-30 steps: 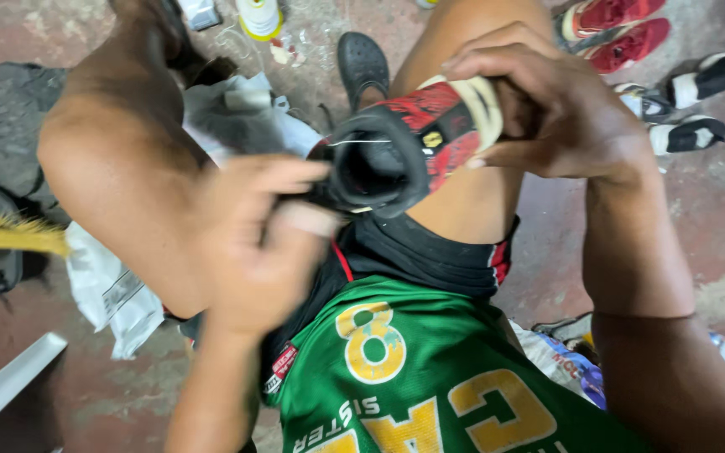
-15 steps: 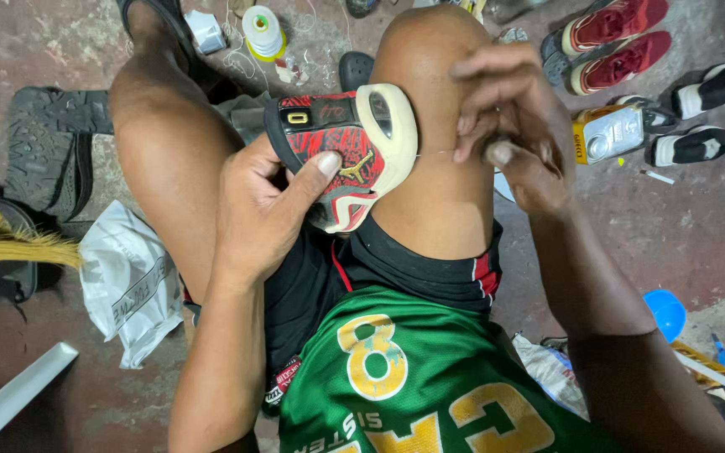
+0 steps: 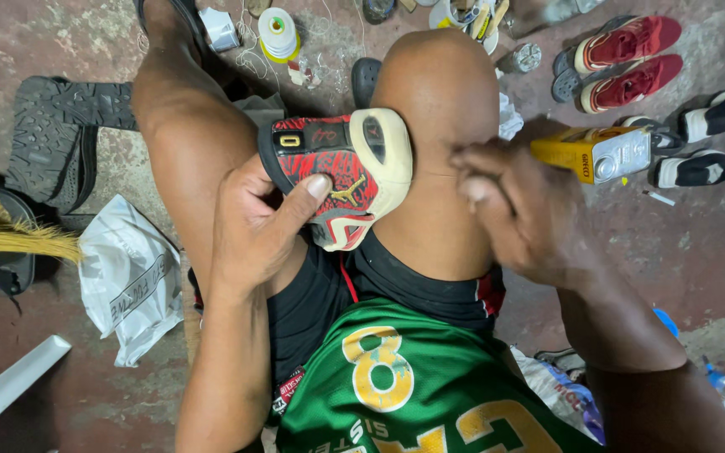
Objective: The person stitches a sneaker by hand using a needle and thread, pulling the thread through the shoe's material while holding it on their lap.
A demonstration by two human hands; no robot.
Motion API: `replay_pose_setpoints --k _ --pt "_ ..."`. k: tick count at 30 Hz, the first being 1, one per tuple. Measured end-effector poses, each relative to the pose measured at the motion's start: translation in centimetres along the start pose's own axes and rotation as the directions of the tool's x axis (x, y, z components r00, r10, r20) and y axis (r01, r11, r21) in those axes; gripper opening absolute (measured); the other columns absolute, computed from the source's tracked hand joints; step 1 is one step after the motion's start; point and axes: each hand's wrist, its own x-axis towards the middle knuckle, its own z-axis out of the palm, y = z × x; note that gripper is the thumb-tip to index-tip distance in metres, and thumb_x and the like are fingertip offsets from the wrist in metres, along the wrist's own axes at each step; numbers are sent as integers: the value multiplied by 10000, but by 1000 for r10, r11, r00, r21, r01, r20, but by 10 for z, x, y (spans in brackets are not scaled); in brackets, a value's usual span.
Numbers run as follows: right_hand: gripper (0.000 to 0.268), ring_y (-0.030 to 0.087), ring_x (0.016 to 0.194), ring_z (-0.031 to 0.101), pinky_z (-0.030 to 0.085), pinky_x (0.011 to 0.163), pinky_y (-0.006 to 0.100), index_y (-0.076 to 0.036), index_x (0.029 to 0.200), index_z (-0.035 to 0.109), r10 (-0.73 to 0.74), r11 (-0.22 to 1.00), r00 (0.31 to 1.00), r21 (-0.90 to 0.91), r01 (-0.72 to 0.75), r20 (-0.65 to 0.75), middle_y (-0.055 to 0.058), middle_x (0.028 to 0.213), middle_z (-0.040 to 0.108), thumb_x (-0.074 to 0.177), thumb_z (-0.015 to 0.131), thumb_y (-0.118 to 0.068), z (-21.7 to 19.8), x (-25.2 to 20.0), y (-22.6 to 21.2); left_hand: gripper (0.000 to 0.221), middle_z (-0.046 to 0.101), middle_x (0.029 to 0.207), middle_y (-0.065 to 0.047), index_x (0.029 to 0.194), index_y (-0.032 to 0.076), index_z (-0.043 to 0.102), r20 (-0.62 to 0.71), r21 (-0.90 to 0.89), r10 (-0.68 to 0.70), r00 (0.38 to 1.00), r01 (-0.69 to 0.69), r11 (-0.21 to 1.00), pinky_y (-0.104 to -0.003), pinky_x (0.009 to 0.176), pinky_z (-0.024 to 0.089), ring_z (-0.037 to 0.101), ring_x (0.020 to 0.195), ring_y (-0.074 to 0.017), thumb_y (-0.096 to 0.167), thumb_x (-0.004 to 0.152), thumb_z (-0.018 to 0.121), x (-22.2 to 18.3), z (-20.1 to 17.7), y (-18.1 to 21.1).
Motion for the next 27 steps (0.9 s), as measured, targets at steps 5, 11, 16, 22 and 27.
replay_pose_setpoints --k 5,11,16,22,27 --pt "372 233 910 751 604 764 330 -79 1327 667 -63 998 996 30 61 68 108 1113 745 958 716 -69 -5 15 -25 204 754 1112 -66 1181 -26 694 -10 85 5 1000 -4 996 -293 937 571 688 1009 -104 95 1017 684 -1 -1 0" --pt "358 235 955 758 620 811 325 -94 1289 704 -139 990 989 38 137 58 95 1110 746 937 741 -42 -6 25 -30 198 754 1115 -60 1177 -26 699 1 94 16 1000 -16 995 -283 937 562 677 1008 -95 103 1026 688 -2 -3 2" --pt "348 226 934 760 623 807 319 -98 1271 716 -155 988 987 23 154 50 93 1086 752 931 755 -37 -6 25 -31 210 745 1125 -51 1193 -26 695 5 68 8 1000 -9 998 -275 940 553 668 1014 -86 84 1013 697 -3 -3 1" --pt "368 238 948 748 607 805 331 -120 1276 719 -157 988 984 4 157 80 89 1108 745 922 736 -21 -10 27 -34 196 745 1105 -39 1186 -20 699 -1 64 -8 1000 8 998 -261 911 551 662 989 -71 63 1008 703 -4 -3 0" --pt "397 261 837 722 578 698 365 -137 1275 733 -149 978 978 -127 168 145 72 1059 748 893 726 -28 -18 31 -43 189 738 1087 -16 1179 -9 702 10 105 14 1000 -15 994 -246 886 540 642 970 -56 70 1008 706 -4 -3 1"
